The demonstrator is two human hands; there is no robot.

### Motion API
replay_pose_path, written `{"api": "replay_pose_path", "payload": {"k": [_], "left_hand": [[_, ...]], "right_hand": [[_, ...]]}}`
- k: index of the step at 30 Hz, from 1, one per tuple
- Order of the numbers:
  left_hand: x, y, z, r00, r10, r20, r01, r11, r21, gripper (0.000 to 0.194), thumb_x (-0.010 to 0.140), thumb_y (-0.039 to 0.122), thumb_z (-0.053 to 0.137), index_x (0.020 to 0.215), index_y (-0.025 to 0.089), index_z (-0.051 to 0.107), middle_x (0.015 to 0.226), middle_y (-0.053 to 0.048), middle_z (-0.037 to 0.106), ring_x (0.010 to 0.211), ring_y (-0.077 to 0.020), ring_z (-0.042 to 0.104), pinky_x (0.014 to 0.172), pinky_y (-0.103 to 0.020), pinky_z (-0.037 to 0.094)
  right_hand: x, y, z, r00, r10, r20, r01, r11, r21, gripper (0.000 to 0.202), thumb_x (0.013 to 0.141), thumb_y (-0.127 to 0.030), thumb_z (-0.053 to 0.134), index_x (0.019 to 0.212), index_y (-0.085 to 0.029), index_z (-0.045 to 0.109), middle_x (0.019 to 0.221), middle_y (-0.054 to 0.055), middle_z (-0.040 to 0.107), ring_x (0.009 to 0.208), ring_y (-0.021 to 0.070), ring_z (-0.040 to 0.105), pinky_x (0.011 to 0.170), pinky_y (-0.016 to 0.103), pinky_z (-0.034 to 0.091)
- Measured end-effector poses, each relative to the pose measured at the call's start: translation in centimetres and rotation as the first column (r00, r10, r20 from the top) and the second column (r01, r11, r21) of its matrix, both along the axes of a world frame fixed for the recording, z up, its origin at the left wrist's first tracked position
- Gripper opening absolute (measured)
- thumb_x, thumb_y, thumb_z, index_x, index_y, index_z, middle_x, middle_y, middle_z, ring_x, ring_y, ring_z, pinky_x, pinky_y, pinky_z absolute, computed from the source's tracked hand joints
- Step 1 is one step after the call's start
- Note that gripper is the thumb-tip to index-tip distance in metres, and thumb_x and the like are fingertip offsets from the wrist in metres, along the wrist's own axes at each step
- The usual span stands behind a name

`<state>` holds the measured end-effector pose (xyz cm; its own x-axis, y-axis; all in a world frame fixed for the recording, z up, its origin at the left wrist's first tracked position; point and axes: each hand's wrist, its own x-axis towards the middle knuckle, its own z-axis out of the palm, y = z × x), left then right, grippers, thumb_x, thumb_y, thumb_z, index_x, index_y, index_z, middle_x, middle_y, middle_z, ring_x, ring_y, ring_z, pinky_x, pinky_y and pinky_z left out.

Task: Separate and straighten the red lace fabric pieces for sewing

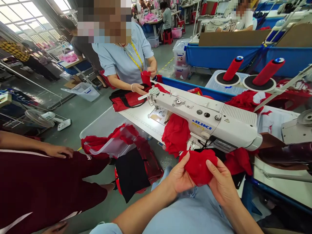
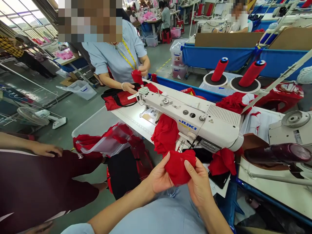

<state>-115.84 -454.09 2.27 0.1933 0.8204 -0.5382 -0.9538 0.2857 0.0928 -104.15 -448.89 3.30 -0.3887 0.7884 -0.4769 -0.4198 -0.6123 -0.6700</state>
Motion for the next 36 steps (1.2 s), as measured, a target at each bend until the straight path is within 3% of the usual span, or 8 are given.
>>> {"api": "replay_pose_path", "payload": {"k": [3, 6, 12, 17, 22, 27, 31, 36], "left_hand": [[-0.6, 0.3, 0.4, 0.976, 0.138, -0.167, -0.148, 0.988, -0.045, 0.034, 0.079, 0.03, 0.072, 0.104, 0.008, 0.066, 0.1, -0.013, 0.074, 0.106, -0.0241, 0.067, 0.103, -0.036, 0.046], [-1.5, 0.6, 0.8, 0.888, 0.265, -0.376, -0.31, 0.949, -0.062, 0.028, 0.075, 0.021, 0.075, 0.1, 0.011, 0.067, 0.096, -0.01, 0.074, 0.088, -0.0208, 0.071, 0.096, -0.035, 0.051], [-1.7, -0.1, 0.3, 0.816, 0.351, -0.459, -0.42, 0.906, -0.054, 0.027, 0.07, 0.015, 0.078, 0.095, 0.012, 0.067, 0.091, -0.007, 0.074, 0.079, -0.0165, 0.07, 0.088, -0.031, 0.055], [-1.6, -0.5, 0.0, 0.801, 0.375, -0.466, -0.456, 0.887, -0.069, 0.027, 0.071, 0.016, 0.077, 0.096, 0.013, 0.066, 0.091, -0.006, 0.074, 0.082, -0.0175, 0.071, 0.09, -0.032, 0.055], [-2.0, -0.4, 0.2, 0.854, 0.341, -0.394, -0.422, 0.896, -0.139, 0.03, 0.075, 0.023, 0.075, 0.101, 0.013, 0.066, 0.093, -0.008, 0.075, 0.083, -0.0201, 0.071, 0.091, -0.036, 0.055], [-1.6, -0.7, 0.3, 0.881, 0.35, -0.318, -0.422, 0.886, -0.193, 0.018, 0.077, 0.019, 0.072, 0.092, 0.011, 0.067, 0.078, -0.006, 0.074, 0.073, -0.0184, 0.071, 0.09, -0.036, 0.054], [-1.4, -1.1, 0.4, 0.893, 0.318, -0.318, -0.39, 0.899, -0.199, 0.009, 0.08, 0.017, 0.069, 0.085, 0.009, 0.067, 0.075, -0.008, 0.073, 0.069, -0.0176, 0.07, 0.086, -0.036, 0.056], [-1.3, -1.5, 1.0, 0.833, 0.391, -0.393, -0.448, 0.892, -0.061, 0.019, 0.067, 0.013, 0.079, 0.083, 0.012, 0.067, 0.074, -0.005, 0.073, 0.067, -0.0166, 0.069, 0.079, -0.032, 0.056]], "right_hand": [[0.1, -0.3, -0.4, 1.0, 0.002, 0.007, -0.002, 0.998, 0.059, 0.033, 0.056, -0.038, 0.088, 0.082, -0.024, 0.073, 0.087, 0.003, 0.076, 0.08, 0.0227, 0.069, 0.08, 0.04, 0.056], [0.1, -0.5, -1.1, 0.999, 0.014, 0.045, -0.019, 0.994, 0.11, 0.029, 0.058, -0.038, 0.088, 0.076, -0.022, 0.073, 0.083, 0.002, 0.075, 0.076, 0.019, 0.067, 0.078, 0.034, 0.055], [0.0, -0.1, -1.6, 0.991, 0.131, 0.037, -0.134, 0.986, 0.101, 0.039, 0.059, -0.038, 0.087, 0.094, -0.023, 0.075, 0.096, 0.003, 0.076, 0.092, 0.021, 0.067, 0.091, 0.035, 0.05], [-0.1, 0.1, -1.4, 0.99, 0.141, 0.023, -0.142, 0.987, 0.078, 0.034, 0.061, -0.045, 0.085, 0.084, -0.024, 0.075, 0.088, 0.002, 0.076, 0.082, 0.0216, 0.068, 0.079, 0.034, 0.054], [-0.4, -0.8, -1.9, 0.982, 0.156, 0.103, -0.17, 0.973, 0.154, 0.031, 0.058, -0.045, 0.086, 0.074, -0.021, 0.073, 0.075, 0.0, 0.073, 0.07, 0.0173, 0.065, 0.071, 0.028, 0.054], [-0.3, -1.6, -2.7, 0.979, 0.17, 0.11, -0.185, 0.973, 0.141, 0.03, 0.059, -0.042, 0.086, 0.077, -0.022, 0.074, 0.074, -0.001, 0.073, 0.062, 0.0149, 0.062, 0.062, 0.024, 0.054], [-0.2, -1.9, -2.9, 0.979, 0.168, 0.114, -0.183, 0.973, 0.14, 0.029, 0.059, -0.04, 0.087, 0.079, -0.022, 0.074, 0.079, -0.001, 0.074, 0.067, 0.0167, 0.065, 0.058, 0.022, 0.053], [-0.8, -2.3, -2.5, 0.958, 0.286, -0.013, -0.285, 0.949, -0.138, 0.036, 0.059, -0.048, 0.085, 0.083, -0.023, 0.077, 0.075, 0.002, 0.075, 0.056, 0.0154, 0.064, 0.045, 0.021, 0.049]]}}
